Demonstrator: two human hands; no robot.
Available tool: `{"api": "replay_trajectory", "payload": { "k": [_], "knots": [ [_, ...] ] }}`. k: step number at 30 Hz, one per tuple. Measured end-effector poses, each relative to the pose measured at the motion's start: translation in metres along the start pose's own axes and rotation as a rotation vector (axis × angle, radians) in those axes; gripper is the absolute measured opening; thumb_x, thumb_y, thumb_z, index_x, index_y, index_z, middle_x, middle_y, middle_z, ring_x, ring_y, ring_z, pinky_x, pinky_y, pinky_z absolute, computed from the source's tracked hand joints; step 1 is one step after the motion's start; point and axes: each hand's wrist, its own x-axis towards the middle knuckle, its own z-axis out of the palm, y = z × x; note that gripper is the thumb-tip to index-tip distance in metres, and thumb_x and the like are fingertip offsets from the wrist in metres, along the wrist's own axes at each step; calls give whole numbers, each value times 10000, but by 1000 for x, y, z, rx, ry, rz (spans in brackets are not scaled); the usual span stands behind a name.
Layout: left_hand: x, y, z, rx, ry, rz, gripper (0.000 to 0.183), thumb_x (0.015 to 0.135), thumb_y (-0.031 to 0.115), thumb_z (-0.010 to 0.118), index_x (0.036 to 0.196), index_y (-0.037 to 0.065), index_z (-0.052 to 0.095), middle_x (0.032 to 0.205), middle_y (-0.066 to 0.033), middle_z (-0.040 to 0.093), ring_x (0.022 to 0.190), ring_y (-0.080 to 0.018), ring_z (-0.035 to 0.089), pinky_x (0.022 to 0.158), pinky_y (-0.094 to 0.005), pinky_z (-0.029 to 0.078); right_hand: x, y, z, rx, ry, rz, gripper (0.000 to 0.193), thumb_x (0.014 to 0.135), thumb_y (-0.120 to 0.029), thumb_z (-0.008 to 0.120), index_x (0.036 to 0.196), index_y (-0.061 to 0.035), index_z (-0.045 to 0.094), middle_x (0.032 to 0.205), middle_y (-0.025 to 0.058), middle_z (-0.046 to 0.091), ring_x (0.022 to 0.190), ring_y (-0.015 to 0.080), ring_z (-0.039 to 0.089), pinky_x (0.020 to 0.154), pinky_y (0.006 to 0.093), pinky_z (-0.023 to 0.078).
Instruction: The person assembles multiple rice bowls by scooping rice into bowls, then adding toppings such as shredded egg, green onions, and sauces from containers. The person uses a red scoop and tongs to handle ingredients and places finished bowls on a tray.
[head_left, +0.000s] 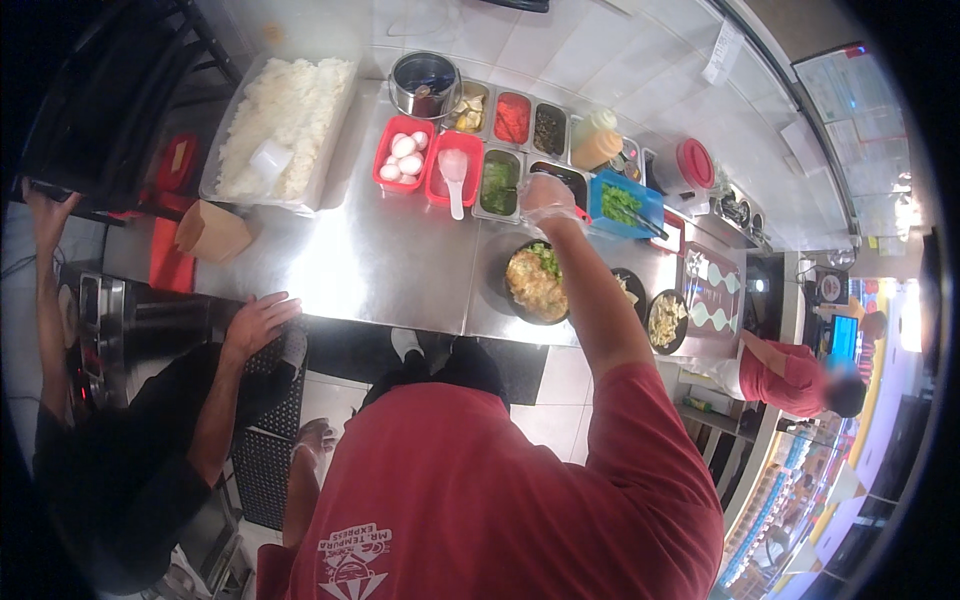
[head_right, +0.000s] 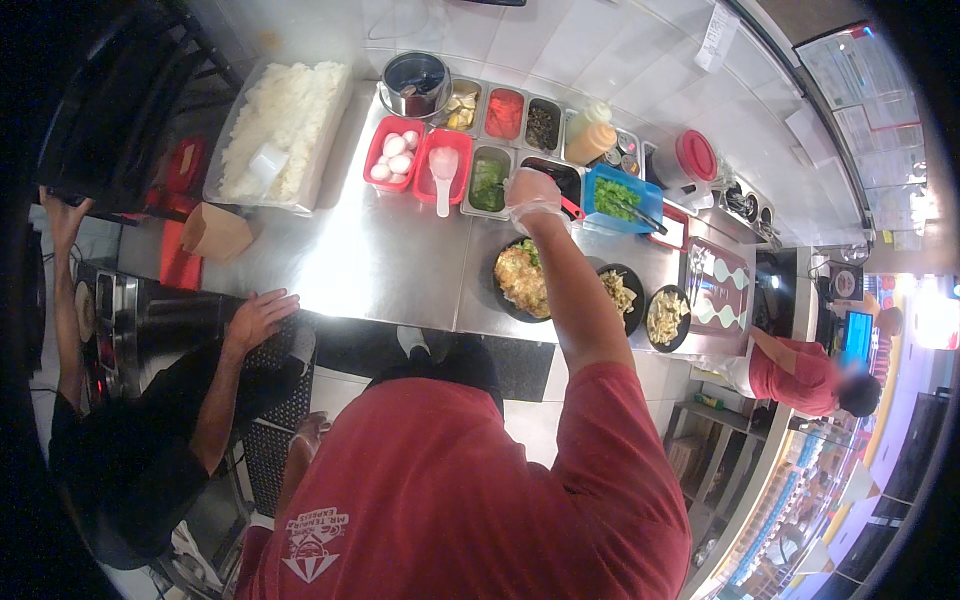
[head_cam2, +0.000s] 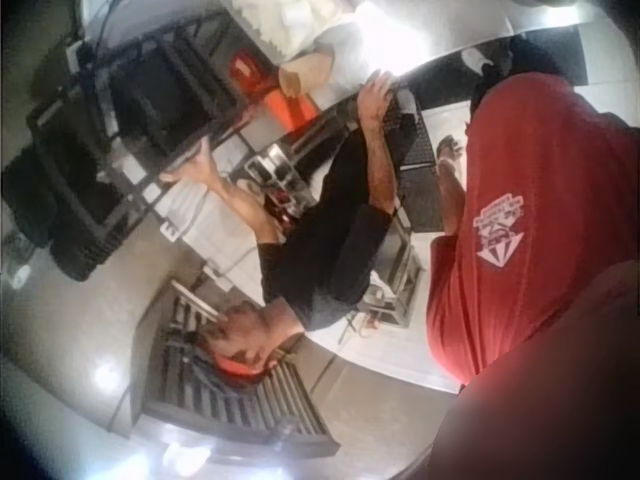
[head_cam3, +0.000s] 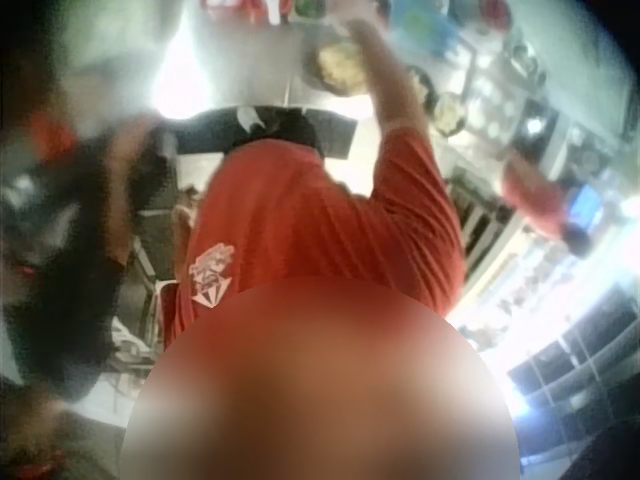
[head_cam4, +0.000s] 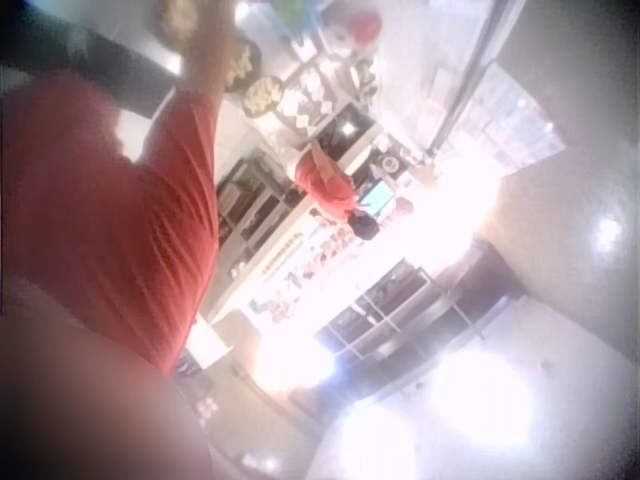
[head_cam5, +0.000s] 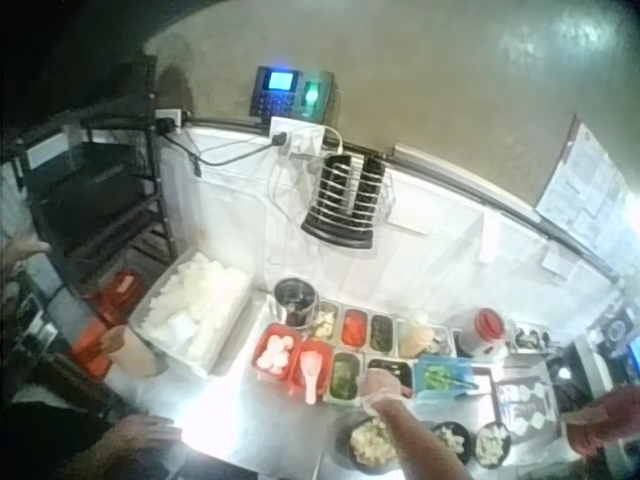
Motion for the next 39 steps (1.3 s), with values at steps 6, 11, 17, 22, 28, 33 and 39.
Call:
{"api": "replay_trajectory", "payload": {
  "k": [6, 11, 17, 22, 28, 33, 39],
  "knots": [
    [5, -14, -8, -78, -73, 12, 331, 911, 214, 723, 1212, 111, 631, 926, -79, 656, 692, -213, 623, 569, -326, 462, -10, 11, -12, 21, 7, -43, 280, 946, -283, 578, 1057, -108, 765, 1048, 202, 744, 1025, 408, 706, 909, 508, 558],
    [9, -16, -8, -128, -101, 61, 372, 900, 206, 725, 1244, 108, 624, 962, -95, 665, 757, -251, 668, 599, -337, 493, -23, 7, -19, 72, 127, -108, 303, 973, -304, 558, 974, -83, 766, 990, 205, 747, 949, 407, 722, 838, 511, 575],
    [-6, 11, 2, -21, -89, 120, 410, 921, 220, 699, 1299, 105, 591, 971, -93, 658, 782, -270, 677, 631, -343, 514, -38, 5, -22, 146, 45, -40, 271, 965, -315, 587, 1056, -125, 758, 1028, 186, 742, 985, 402, 704, 867, 512, 556],
    [-1, 19, -2, -2, -89, 54, 395, 945, 243, 670, 1309, 115, 587, 985, -82, 655, 770, -256, 656, 633, -336, 503, -55, 16, -32, 217, 185, -91, 273, 964, -327, 605, 1021, -109, 759, 981, 199, 735, 958, 407, 703, 844, 504, 551],
    [14, 18, -3, 111, -109, 4, 387, 974, 257, 639, 1335, 129, 584, 996, -67, 646, 778, -224, 615, 668, -337, 493, -154, 38, -90, 236, 126, -54, 253, 971, -313, 596, 934, -100, 728, 923, 219, 718, 882, 429, 697, 773, 521, 551],
    [37, 16, -3, 452, -163, 149, 409, 983, 280, 633, 1356, 123, 577, 1075, -76, 651, 834, -234, 618, 732, -351, 494, -208, 74, -49, 46, -26, -21, 267, 965, -301, 607, 916, -64, 719, 912, 205, 726, 825, 416, 710, 734, 534, 562],
    [22, 50, 20, 167, -92, 46, 469, 984, 370, 653, 1360, 104, 564, 1103, -100, 644, 884, -258, 644, 740, -371, 508, -220, 76, -14, 13, -38, 33, 264, 967, -308, 619, 947, -60, 706, 891, 201, 723, 853, 405, 710, 760, 521, 562]
  ]
}}
